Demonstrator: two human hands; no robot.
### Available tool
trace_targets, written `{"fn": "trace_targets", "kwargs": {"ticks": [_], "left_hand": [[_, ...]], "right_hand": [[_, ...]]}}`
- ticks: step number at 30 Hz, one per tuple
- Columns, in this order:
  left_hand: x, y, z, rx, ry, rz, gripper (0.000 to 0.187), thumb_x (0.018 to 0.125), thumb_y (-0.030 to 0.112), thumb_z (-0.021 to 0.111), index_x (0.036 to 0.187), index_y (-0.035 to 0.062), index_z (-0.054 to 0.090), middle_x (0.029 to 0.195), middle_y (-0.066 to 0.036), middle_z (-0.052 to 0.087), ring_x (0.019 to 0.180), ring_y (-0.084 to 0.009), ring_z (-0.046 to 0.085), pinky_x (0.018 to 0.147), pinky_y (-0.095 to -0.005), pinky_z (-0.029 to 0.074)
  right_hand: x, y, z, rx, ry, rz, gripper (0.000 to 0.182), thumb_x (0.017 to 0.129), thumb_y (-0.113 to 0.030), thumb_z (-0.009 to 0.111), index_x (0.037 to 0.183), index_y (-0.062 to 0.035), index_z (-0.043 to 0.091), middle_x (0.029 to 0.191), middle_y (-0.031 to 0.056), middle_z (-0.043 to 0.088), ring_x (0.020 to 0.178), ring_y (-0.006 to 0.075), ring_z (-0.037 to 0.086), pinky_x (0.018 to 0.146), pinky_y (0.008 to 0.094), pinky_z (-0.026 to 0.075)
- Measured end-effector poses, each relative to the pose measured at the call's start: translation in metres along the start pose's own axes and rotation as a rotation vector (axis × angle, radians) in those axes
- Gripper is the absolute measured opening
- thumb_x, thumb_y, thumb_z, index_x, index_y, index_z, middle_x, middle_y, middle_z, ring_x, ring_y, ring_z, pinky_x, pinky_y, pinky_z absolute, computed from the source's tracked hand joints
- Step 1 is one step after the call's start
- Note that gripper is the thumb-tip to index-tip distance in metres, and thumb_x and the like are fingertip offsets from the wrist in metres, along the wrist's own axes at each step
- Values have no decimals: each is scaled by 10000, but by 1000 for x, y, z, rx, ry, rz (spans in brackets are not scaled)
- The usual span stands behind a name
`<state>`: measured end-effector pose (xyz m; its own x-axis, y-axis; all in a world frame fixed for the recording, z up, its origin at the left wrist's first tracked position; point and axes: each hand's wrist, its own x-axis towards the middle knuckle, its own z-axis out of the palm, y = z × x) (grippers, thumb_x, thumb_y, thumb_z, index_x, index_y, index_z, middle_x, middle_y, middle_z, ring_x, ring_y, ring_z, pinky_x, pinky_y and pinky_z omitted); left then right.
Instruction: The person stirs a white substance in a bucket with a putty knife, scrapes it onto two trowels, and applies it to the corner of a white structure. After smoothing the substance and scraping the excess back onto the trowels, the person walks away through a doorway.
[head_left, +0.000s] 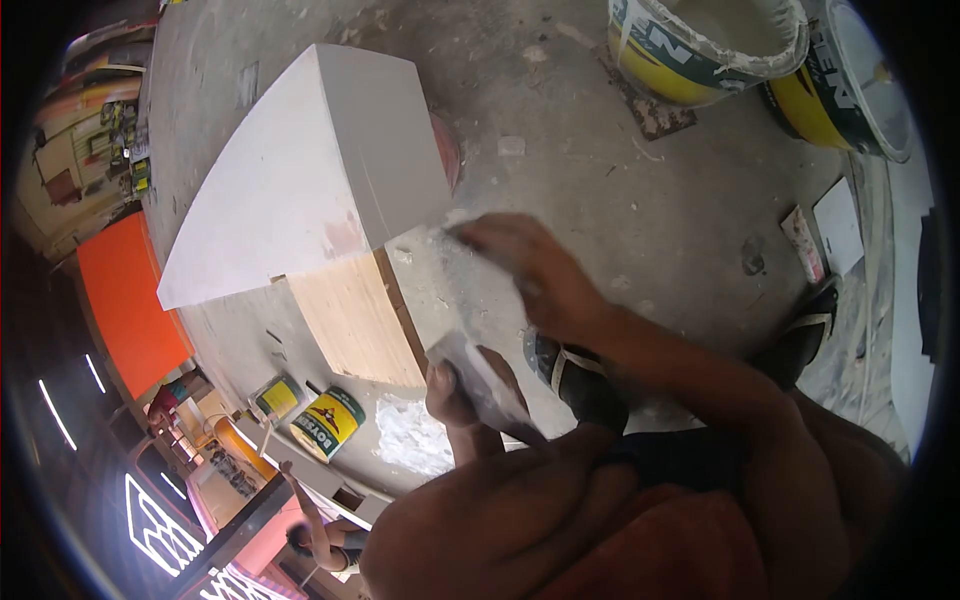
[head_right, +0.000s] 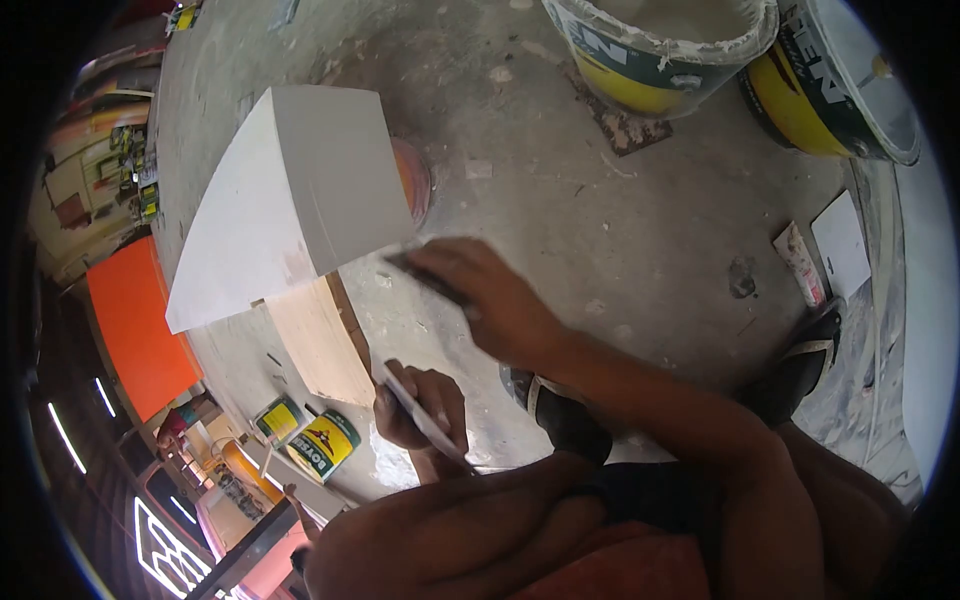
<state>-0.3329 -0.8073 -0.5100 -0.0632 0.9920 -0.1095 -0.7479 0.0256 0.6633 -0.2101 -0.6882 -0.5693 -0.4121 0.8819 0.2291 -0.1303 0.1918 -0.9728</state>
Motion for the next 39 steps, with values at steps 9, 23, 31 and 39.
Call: {"fn": "trace_targets", "kwargs": {"ticks": [9, 23, 31, 39], "left_hand": [[18, -13, -8, -15, 563, -64, 515, 924, 384, 509, 1256, -10, 498, 1146, -135, 603, 985, -232, 609, 846, -337, 497], [-33, -4, -31, 185, 350, -196, 556, 831, 361, 700, 1080, -113, 549, 939, -160, 632, 828, -232, 629, 732, -318, 501], [-42, 0, -34, 179, 491, -181, 566, 846, 334, 687, 1159, -111, 531, 995, -189, 646, 871, -269, 645, 786, -359, 516], [-26, 2, -24, 32, 314, -169, 563, 833, 379, 682, 1028, -138, 573, 919, -229, 655, 778, -275, 652, 690, -350, 526]], "right_hand": [[0, -44, -39, 252, -275, -391, 689, 672, 15, 689, 1331, -108, 529, 1318, 155, 469, 1210, 361, 474, 1046, 445, 366], [159, 51, -14, -194, 112, -125, 572, 807, 115, 450, 1339, -94, 478, 1292, 162, 462, 1220, 335, 445, 1050, 392, 366], [117, 43, 21, -133, 151, -132, 585, 766, 113, 519, 1326, -45, 458, 1288, 182, 437, 1213, 363, 432, 1047, 420, 368], [28, 7, 39, -39, 42, 8, 678, 730, 178, 504, 1356, -75, 442, 1332, 171, 410, 1245, 361, 408, 1068, 417, 354]]}}
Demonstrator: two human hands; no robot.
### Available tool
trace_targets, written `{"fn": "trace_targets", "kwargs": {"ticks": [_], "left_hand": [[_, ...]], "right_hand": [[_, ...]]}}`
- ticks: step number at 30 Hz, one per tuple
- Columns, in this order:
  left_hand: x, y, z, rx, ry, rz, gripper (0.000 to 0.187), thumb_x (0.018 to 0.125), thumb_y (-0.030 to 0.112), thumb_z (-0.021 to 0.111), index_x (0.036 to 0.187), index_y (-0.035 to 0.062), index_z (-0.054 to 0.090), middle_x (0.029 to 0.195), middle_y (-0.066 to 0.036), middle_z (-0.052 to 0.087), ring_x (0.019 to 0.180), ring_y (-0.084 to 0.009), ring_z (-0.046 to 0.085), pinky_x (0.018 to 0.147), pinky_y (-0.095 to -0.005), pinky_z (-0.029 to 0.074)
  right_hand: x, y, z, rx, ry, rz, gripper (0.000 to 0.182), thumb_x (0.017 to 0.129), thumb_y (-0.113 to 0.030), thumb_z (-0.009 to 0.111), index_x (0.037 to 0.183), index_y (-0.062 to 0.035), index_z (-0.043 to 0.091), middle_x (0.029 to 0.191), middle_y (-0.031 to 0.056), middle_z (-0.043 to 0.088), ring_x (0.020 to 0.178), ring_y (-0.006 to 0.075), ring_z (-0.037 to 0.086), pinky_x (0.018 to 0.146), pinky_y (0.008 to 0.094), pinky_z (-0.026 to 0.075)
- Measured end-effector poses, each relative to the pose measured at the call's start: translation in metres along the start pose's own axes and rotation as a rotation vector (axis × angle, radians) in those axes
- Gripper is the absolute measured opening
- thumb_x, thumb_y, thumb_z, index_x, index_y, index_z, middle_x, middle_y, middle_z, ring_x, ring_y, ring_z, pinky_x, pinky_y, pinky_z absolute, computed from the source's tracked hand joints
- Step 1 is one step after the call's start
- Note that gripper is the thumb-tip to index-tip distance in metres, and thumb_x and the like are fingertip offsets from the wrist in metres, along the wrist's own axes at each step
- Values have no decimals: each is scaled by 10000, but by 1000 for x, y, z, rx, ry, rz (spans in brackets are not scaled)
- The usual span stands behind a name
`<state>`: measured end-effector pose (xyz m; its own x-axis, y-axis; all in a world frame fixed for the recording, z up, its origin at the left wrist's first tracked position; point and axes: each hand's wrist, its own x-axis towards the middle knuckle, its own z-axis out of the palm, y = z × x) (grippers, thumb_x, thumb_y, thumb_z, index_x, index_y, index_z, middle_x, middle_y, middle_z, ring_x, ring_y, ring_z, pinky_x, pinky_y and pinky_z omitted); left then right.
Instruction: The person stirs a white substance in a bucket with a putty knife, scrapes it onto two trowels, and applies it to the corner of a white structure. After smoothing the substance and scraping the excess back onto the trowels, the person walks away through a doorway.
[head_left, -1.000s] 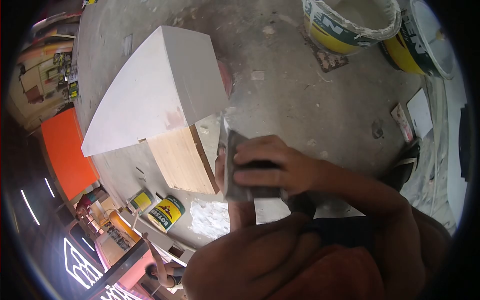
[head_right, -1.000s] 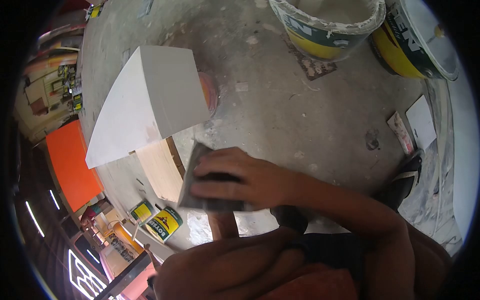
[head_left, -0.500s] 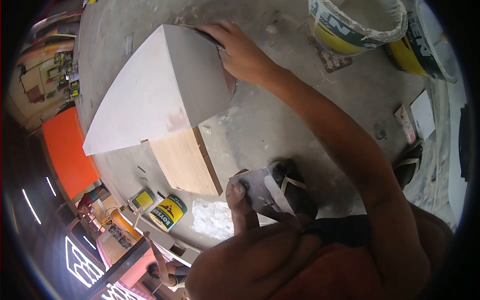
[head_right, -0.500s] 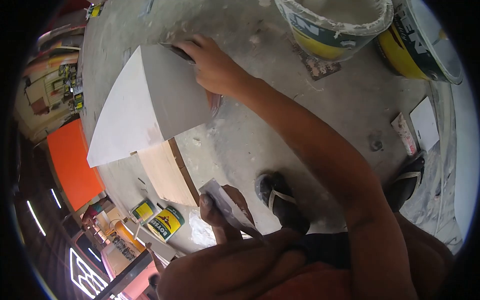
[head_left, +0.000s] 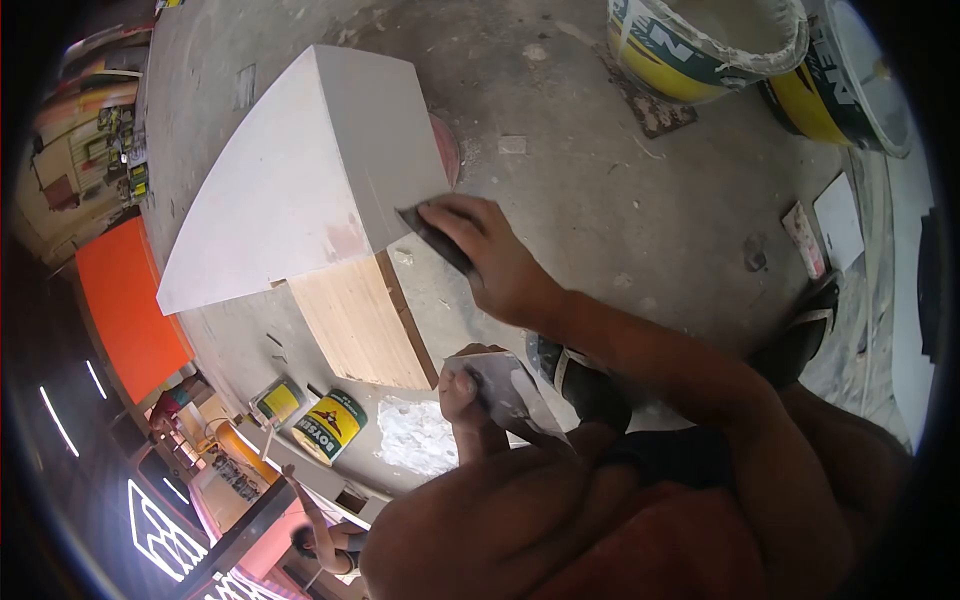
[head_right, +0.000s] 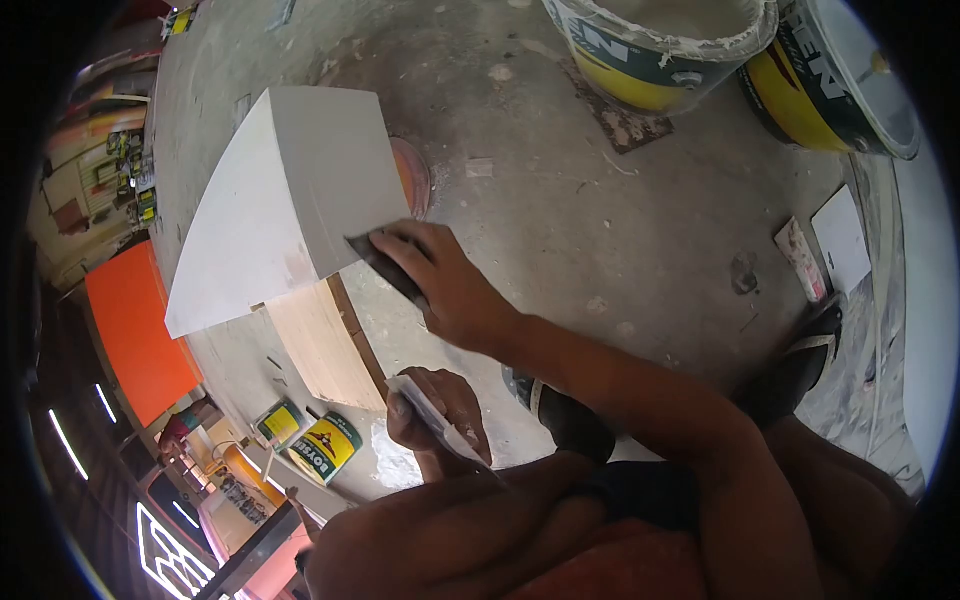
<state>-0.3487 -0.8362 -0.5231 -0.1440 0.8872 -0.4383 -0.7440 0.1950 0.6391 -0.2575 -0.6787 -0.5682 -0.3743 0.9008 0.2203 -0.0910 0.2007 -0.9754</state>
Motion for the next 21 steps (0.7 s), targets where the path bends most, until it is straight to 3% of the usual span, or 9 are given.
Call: {"fn": "trace_targets", "kwargs": {"ticks": [3, 5, 7, 9, 11, 13, 16, 18, 21], "left_hand": [[6, 2, 11, -22, -22, -1, 568, 830, 391, 671, 1012, -138, 572, 862, -242, 653, 706, -296, 653, 628, -349, 533], [11, 2, 17, -44, -7, 21, 582, 831, 399, 658, 1042, -135, 562, 828, -242, 651, 658, -309, 652, 589, -348, 535], [14, 2, 21, 43, 103, 68, 590, 849, 404, 626, 1118, -115, 544, 901, -221, 652, 746, -302, 656, 660, -357, 537], [19, 1, 27, 91, 142, 95, 589, 882, 403, 577, 1213, -81, 516, 1020, -193, 646, 875, -288, 655, 758, -365, 534], [36, 1, 60, 84, 345, 63, 542, 924, 373, 513, 1276, -38, 476, 1134, -158, 601, 991, -265, 615, 841, -368, 505], [47, -3, 66, 354, 188, 188, 507, 952, 344, 470, 1316, -8, 444, 1188, -136, 574, 1049, -242, 591, 884, -373, 490], [53, -2, 57, 1122, -11, 480, 493, 956, 327, 466, 1329, 5, 432, 1203, -127, 564, 1070, -225, 584, 900, -379, 485], [49, 6, 65, 156, 257, 33, 516, 932, 312, 519, 1317, -20, 435, 1190, -140, 566, 1064, -240, 588, 890, -379, 489], [46, 7, 69, 233, 281, 177, 560, 924, 315, 575, 1346, -14, 410, 1205, -139, 557, 1082, -277, 575, 923, -382, 478]], "right_hand": [[-14, -5, -11, 44, -36, 16, 647, 741, 162, 525, 1340, -74, 465, 1329, 145, 426, 1252, 340, 409, 1075, 404, 352], [-19, -3, -32, 1, -368, 56, 637, 729, 165, 544, 1317, -75, 494, 1309, 132, 464, 1238, 323, 431, 1070, 395, 360], [-19, -2, -42, -13, -342, 9, 646, 704, 170, 551, 1302, -72, 511, 1300, 125, 488, 1228, 313, 447, 1063, 388, 367], [-17, -13, -58, 84, -9, 39, 593, 731, 183, 553, 1280, -42, 539, 1282, 133, 527, 1164, 305, 530, 1011, 376, 411], [-12, -30, -78, 70, -33, -27, 538, 755, 103, 603, 1267, -53, 544, 1268, 146, 532, 1165, 317, 539, 973, 401, 433], [-13, -42, -86, 118, -122, -429, 558, 753, -32, 685, 1288, -79, 532, 1250, 168, 532, 1151, 348, 542, 959, 428, 431], [-22, -29, -80, 96, -209, -375, 655, 701, -116, 731, 1319, -102, 513, 1310, 187, 468, 1202, 366, 470, 996, 439, 393], [-21, -15, -91, 30, -271, -143, 721, 620, 45, 653, 1312, -99, 514, 1348, 161, 425, 1266, 363, 387, 1063, 432, 341], [-7, 1, -125, -253, -249, -27, 666, 638, 142, 557, 1267, -79, 545, 1280, 138, 481, 1222, 314, 449, 1062, 408, 357]]}}
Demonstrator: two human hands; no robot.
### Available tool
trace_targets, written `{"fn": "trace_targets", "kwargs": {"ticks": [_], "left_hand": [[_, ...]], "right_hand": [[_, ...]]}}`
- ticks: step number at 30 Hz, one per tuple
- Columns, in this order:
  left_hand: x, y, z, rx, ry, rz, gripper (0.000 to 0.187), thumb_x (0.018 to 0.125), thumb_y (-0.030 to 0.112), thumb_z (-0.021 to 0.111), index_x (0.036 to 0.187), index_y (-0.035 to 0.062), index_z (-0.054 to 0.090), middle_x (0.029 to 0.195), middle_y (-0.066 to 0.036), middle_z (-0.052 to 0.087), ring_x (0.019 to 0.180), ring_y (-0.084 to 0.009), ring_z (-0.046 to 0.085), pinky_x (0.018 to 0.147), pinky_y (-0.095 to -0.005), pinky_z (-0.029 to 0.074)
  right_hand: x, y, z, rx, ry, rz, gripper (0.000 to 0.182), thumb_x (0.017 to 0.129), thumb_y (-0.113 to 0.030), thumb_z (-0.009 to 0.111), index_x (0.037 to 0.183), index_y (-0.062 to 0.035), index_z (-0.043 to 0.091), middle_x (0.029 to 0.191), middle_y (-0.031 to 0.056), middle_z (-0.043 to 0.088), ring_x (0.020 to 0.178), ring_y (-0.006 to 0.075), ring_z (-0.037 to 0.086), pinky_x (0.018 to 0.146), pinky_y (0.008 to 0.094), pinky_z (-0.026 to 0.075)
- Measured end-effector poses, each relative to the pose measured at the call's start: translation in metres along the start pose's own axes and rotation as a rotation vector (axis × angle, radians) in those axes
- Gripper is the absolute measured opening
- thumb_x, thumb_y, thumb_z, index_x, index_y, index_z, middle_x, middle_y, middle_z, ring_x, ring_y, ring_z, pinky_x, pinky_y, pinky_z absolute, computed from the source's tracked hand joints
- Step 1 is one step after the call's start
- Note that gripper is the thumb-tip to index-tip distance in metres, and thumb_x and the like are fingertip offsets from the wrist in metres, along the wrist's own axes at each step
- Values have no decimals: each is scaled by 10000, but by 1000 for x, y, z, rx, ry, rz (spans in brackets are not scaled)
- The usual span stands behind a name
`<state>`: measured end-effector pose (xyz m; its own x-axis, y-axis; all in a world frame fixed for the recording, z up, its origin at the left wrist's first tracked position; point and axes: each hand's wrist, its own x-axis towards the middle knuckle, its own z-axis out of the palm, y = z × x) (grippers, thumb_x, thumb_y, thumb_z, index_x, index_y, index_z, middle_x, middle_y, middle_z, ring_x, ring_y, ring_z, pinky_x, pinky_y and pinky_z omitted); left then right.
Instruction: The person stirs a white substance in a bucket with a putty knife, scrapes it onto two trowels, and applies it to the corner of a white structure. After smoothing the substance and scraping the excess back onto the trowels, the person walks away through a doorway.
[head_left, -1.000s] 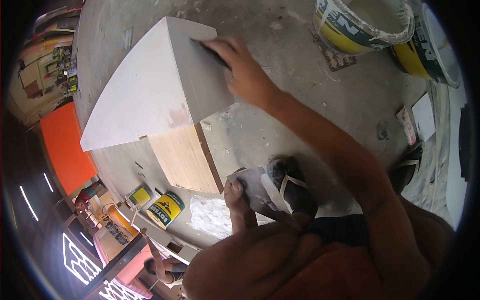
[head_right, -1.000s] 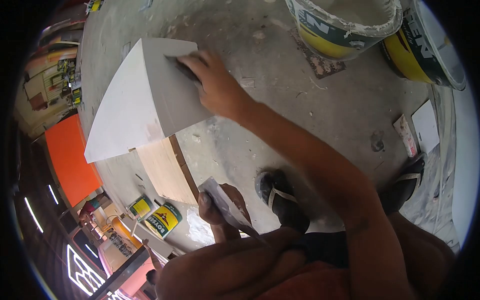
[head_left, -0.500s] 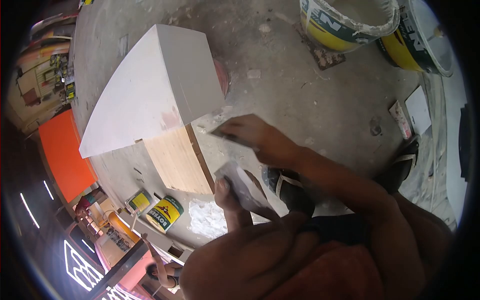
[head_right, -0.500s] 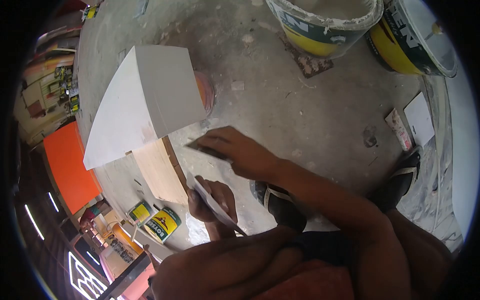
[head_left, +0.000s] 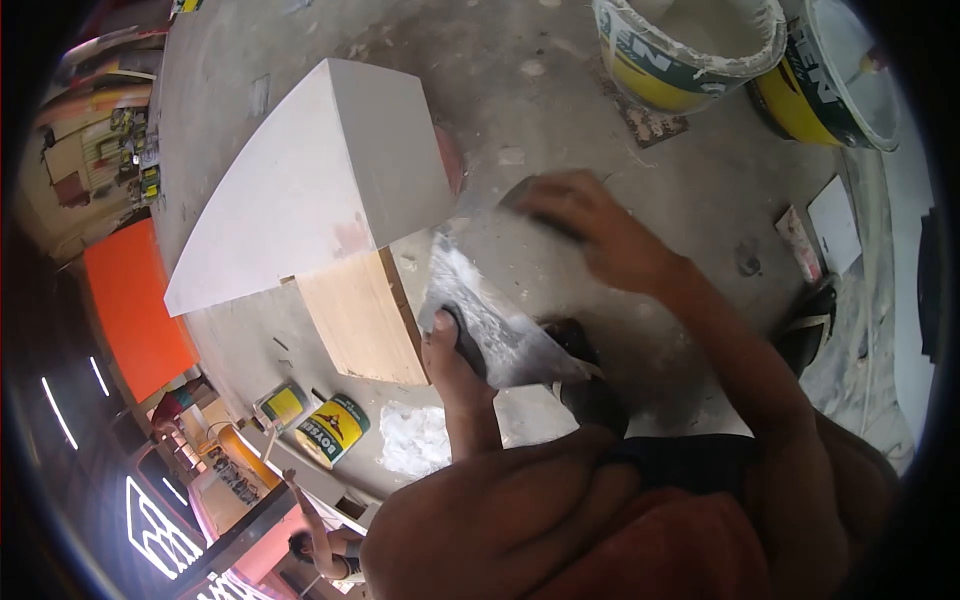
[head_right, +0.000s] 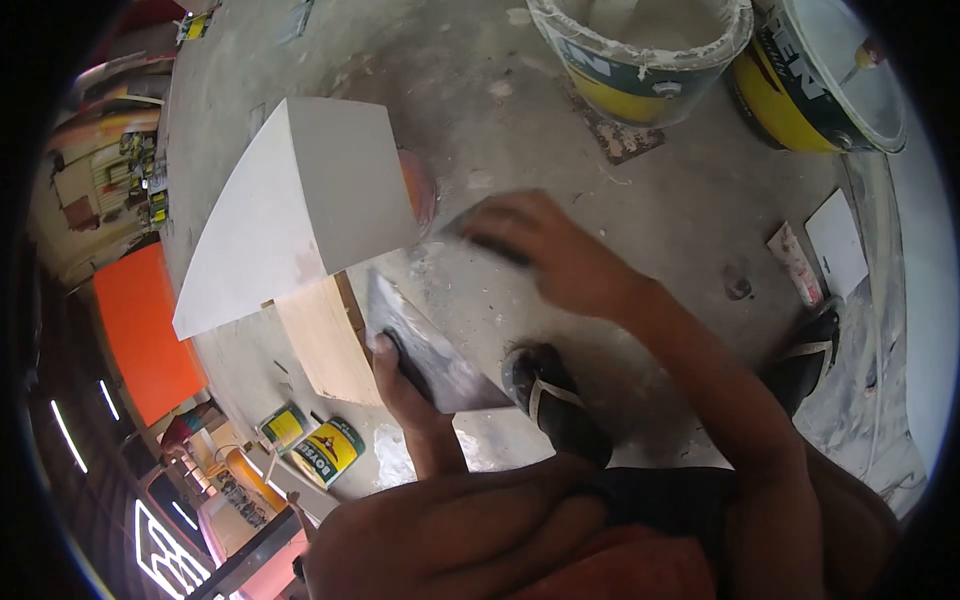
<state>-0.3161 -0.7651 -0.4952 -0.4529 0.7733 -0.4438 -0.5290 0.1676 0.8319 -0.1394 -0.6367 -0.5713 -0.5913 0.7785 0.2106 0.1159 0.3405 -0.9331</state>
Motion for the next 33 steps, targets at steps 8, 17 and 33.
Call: {"fn": "trace_targets", "kwargs": {"ticks": [8, 17, 33], "left_hand": [[10, 4, 6, 323, -167, 544, 496, 923, 178, 568, 1359, 5, 405, 1324, -174, 482, 1242, -348, 485, 1074, -509, 361], [15, 9, 23, 1335, -299, 774, 489, 798, -149, 489, 1249, 15, 585, 1292, -212, 540, 1220, -339, 527, 1016, -386, 431], [-25, -49, -57, -120, -125, -82, 376, 820, -103, 489, 1191, -126, 546, 1169, -170, 623, 1114, -254, 579, 998, -341, 415]], "right_hand": [[11, -57, -35, 1340, 488, 913, 306, 839, -202, 673, 1074, -18, 606, 931, 84, 651, 777, 203, 649, 671, 395, 549], [25, -94, -60, 1182, 200, 844, 340, 814, -211, 698, 1058, 17, 635, 929, 115, 670, 776, 184, 667, 637, 320, 547], [178, -23, 46, 123, 442, -22, 312, 905, -76, 535, 1201, -98, 631, 1173, 121, 626, 1089, 325, 572, 950, 410, 452]]}}
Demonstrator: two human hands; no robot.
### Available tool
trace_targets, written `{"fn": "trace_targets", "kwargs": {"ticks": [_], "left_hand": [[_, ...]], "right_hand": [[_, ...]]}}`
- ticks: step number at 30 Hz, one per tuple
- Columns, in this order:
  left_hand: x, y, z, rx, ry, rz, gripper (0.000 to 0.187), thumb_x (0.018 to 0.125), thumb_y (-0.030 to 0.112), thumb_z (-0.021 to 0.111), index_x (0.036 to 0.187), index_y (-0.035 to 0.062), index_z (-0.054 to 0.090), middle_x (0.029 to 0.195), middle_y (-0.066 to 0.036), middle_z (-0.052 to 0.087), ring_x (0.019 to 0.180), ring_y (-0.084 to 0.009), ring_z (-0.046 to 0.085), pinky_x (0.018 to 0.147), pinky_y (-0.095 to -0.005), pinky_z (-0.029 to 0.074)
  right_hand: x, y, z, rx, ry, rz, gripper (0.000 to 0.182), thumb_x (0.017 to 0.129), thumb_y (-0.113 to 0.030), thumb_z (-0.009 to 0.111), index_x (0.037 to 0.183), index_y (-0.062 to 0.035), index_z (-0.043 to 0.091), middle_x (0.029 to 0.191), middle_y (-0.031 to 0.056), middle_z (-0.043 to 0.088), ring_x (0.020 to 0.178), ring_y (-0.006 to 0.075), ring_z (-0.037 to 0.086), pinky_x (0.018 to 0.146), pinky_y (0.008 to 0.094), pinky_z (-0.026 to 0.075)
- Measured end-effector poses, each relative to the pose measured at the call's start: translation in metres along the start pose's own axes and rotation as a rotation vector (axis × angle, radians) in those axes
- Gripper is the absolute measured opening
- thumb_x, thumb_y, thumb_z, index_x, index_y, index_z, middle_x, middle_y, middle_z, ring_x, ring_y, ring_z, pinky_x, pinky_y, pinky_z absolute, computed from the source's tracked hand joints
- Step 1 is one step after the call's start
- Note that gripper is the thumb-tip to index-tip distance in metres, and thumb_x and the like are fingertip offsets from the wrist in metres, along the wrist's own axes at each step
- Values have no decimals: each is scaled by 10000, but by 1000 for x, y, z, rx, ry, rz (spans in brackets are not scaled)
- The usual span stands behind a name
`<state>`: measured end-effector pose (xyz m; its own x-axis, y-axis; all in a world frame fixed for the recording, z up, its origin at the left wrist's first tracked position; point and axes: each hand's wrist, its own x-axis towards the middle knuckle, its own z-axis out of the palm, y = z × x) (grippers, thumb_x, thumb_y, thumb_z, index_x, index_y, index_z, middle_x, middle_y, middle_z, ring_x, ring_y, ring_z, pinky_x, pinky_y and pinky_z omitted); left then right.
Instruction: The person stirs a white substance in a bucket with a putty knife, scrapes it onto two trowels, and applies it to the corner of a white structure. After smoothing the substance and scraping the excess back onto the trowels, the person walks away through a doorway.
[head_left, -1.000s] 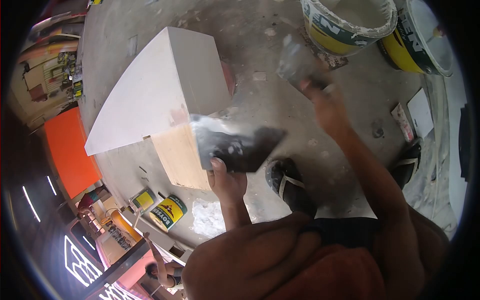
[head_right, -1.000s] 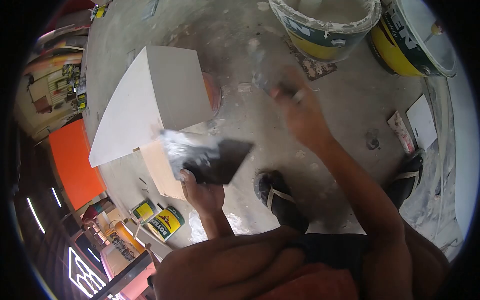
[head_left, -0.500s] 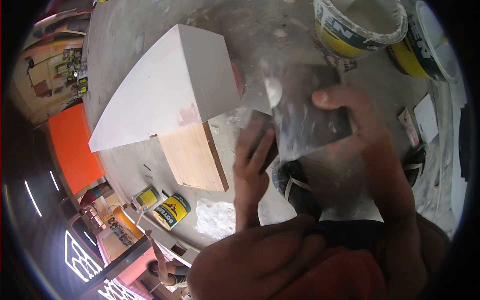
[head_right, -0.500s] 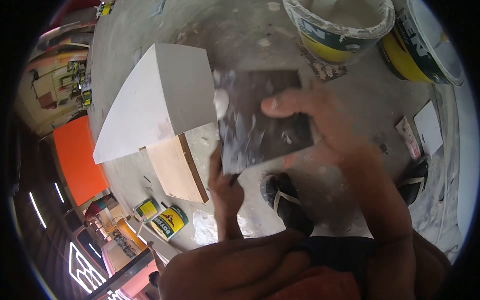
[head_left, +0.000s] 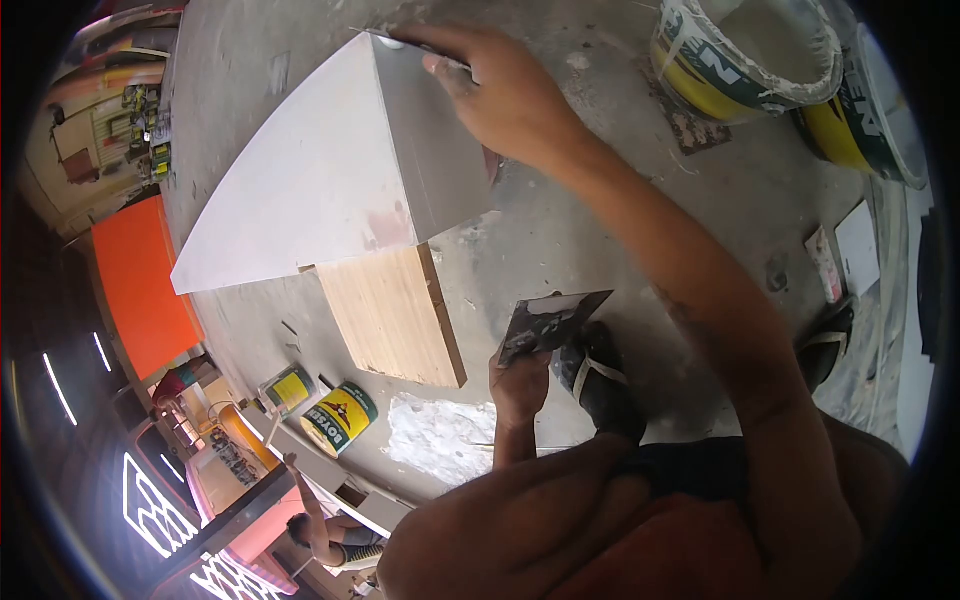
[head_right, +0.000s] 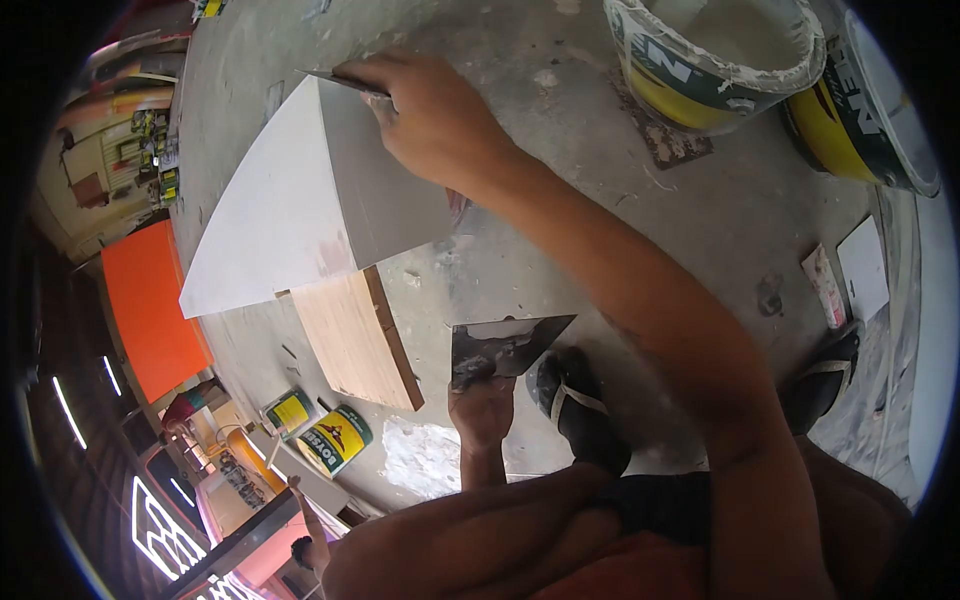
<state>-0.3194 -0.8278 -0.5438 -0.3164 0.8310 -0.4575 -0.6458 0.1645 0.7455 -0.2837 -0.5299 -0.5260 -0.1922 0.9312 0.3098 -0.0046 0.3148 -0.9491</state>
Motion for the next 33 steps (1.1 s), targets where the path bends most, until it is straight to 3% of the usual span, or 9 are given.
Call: {"fn": "trace_targets", "kwargs": {"ticks": [6, 9, 12, 14, 21, 23, 27, 29, 33], "left_hand": [[-3, -9, -15, 92, 90, 40, 208, 792, -159, 543, 965, -91, 637, 1116, -174, 646, 1030, -277, 627, 904, -322, 483], [-1, -17, -29, 343, 20, 23, 542, 734, -95, 462, 1271, -42, 504, 1290, -181, 553, 1239, -338, 503, 1083, -494, 352], [-3, -18, -29, 374, 13, 26, 515, 739, -90, 469, 1249, -45, 522, 1266, -176, 569, 1209, -323, 529, 1071, -478, 371], [1, -13, -19, -16, 86, -122, 492, 747, -83, 482, 1235, -44, 538, 1239, -174, 587, 1189, -318, 545, 1061, -468, 385], [-2, -16, -26, 286, 51, -37, 501, 748, -85, 490, 1245, -40, 538, 1230, -173, 598, 1202, -322, 539, 1066, -471, 380], [-2, -13, -24, -9, 108, -131, 515, 747, -89, 484, 1256, -31, 535, 1248, -177, 587, 1205, -329, 536, 1067, -475, 377], [-5, -8, -22, -17, 130, -128, 538, 749, -82, 486, 1283, -20, 515, 1270, -173, 572, 1213, -334, 527, 1067, -479, 375], [-4, -4, -15, -71, 135, -101, 369, 768, -64, 502, 1123, -68, 599, 1136, -150, 631, 1084, -274, 595, 980, -375, 442], [0, -4, -17, -180, 102, -128, 481, 757, -24, 525, 1237, -53, 527, 1211, -160, 593, 1131, -310, 569, 1003, -414, 432]], "right_hand": [[-21, 0, 9, -51, 100, -91, 334, 885, -50, 543, 1203, -103, 628, 1175, 114, 600, 1108, 339, 540, 978, 407, 433], [-31, -4, -8, -46, -19, -74, 312, 897, -54, 539, 1191, -96, 633, 1185, 121, 602, 1106, 335, 549, 961, 410, 441], [-22, -8, -22, 120, -44, 70, 292, 912, -58, 527, 1181, -91, 637, 1197, 130, 602, 1099, 336, 560, 940, 414, 453], [-5, -8, -20, 93, -24, 72, 273, 927, -68, 517, 1171, -78, 638, 1208, 133, 601, 1095, 332, 569, 935, 409, 461], [-2, -2, 8, 44, 84, -64, 332, 875, -5, 516, 1184, -65, 625, 1173, 129, 608, 1087, 326, 573, 942, 405, 464], [-3, 2, 13, -3, 128, -100, 387, 843, 29, 507, 1201, -72, 613, 1157, 126, 606, 1085, 323, 570, 944, 404, 464], [-6, -4, 14, 69, 88, -41, 418, 826, 47, 511, 1213, -79, 608, 1179, 121, 593, 1106, 316, 556, 954, 399, 456], [-12, -4, 15, -36, 119, -95, 448, 811, 53, 529, 1232, -83, 595, 1191, 123, 577, 1110, 325, 544, 955, 400, 448], [-38, -3, 10, -108, 69, -148, 501, 785, 60, 563, 1265, -84, 568, 1202, 126, 554, 1108, 340, 534, 954, 405, 444]]}}
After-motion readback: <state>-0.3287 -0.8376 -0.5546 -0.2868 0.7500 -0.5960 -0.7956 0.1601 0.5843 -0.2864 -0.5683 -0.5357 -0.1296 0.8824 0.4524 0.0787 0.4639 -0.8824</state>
